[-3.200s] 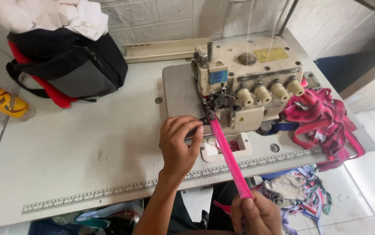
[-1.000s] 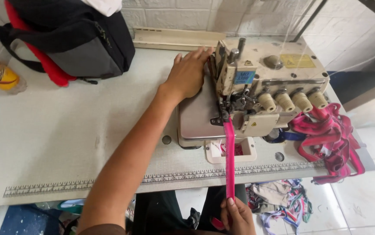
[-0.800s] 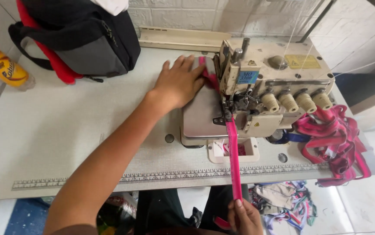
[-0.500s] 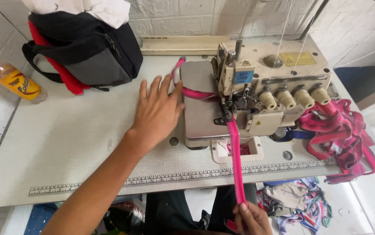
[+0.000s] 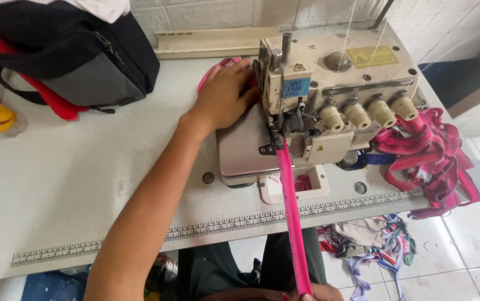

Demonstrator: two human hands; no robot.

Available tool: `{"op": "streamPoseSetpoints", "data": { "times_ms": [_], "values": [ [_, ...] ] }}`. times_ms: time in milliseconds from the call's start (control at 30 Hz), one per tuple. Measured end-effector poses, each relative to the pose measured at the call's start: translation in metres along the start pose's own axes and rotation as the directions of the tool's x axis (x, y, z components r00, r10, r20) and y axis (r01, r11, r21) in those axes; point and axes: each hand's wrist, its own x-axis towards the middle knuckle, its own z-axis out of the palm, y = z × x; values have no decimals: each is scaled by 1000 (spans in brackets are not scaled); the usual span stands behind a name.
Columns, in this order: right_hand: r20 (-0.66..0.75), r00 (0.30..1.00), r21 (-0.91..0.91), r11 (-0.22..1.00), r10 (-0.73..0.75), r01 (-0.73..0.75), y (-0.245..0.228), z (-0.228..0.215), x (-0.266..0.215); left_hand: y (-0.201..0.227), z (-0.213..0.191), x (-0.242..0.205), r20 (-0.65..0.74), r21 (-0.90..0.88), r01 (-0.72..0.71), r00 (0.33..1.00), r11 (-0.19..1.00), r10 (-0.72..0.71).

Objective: Using an industrial overlock sewing machine to finish the edges of pink fabric strips.

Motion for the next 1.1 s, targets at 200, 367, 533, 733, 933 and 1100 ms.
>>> {"op": "streamPoseSetpoints", "data": {
  "times_ms": [200,367,533,733,933,1100],
  "values": [
    [-71,992,401,914,102,-65,-35,21,7,-9,-3,13,-80,-78,-40,996,996,34],
    [-80,996,511,856,-48,82,-61,20,19,-11,-1,22,-141,-27,1,990,1000,-5],
    [-18,997,513,855,-77,76,-74,13,26,-18,4,33,-212,-56,91,972,994,-101],
    [34,997,335,941,-71,56,-86,8,46,-44,18,41,-343,-133,-13,939,991,-34],
    [29,997,284,955,75,-80,-71,15,80,-37,16,32,-512,-161,-134,858,978,33],
    [-15,999,216,976,35,-31,-73,20,95,-30,13,30,-533,-99,-72,846,992,8]
  ]
}}
